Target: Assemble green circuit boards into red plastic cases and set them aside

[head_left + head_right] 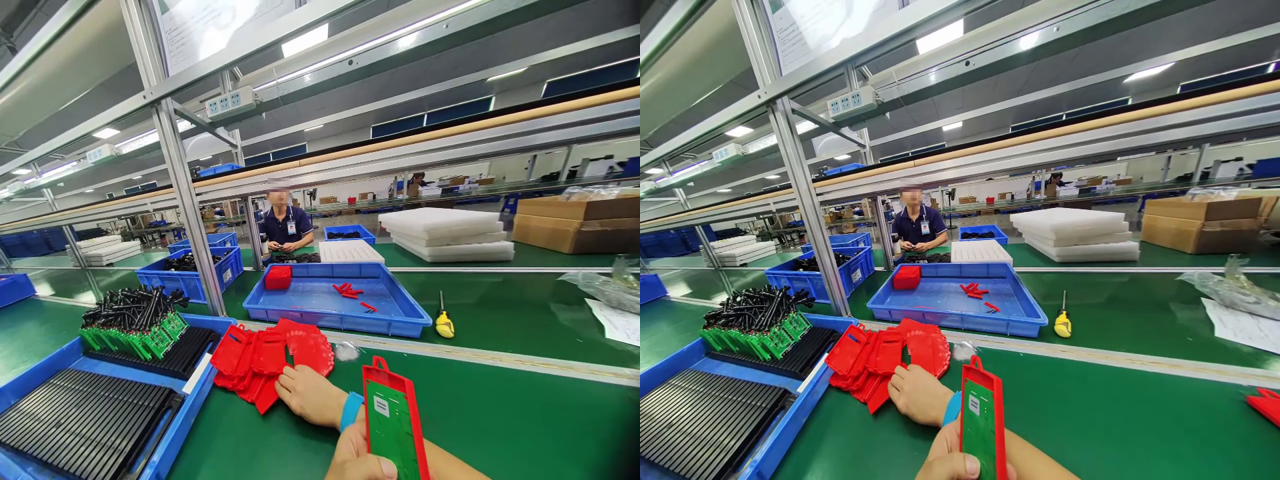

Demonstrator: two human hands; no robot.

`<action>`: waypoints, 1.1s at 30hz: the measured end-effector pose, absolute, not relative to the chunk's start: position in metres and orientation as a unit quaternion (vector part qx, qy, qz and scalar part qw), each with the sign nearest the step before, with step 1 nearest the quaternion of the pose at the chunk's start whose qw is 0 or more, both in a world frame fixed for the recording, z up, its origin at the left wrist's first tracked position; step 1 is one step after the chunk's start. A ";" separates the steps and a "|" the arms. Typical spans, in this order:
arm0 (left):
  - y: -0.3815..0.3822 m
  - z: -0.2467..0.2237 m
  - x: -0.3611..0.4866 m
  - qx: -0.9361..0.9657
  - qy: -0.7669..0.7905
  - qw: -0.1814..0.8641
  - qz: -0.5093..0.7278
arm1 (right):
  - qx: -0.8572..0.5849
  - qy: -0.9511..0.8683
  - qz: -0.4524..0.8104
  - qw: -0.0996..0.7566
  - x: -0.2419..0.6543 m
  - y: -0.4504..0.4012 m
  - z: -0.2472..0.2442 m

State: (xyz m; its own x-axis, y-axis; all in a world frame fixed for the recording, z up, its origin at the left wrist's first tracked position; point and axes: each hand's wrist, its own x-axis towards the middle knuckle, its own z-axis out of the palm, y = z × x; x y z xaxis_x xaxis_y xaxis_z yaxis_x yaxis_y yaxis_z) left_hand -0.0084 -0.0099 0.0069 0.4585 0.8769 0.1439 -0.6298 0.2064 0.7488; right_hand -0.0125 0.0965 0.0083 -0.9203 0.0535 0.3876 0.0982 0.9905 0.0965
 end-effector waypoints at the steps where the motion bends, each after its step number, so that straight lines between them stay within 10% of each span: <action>1: -0.011 0.008 -0.009 0.389 0.156 0.762 0.494 | -0.046 -0.974 -0.034 0.219 -0.013 0.099 0.011; 17: -0.014 0.013 0.005 0.227 0.318 0.709 0.588 | -0.412 -0.483 0.478 0.607 0.171 0.089 0.050; 33: -0.020 0.009 0.014 0.273 0.357 0.698 0.557 | -0.411 -0.545 0.562 0.466 0.161 0.012 0.013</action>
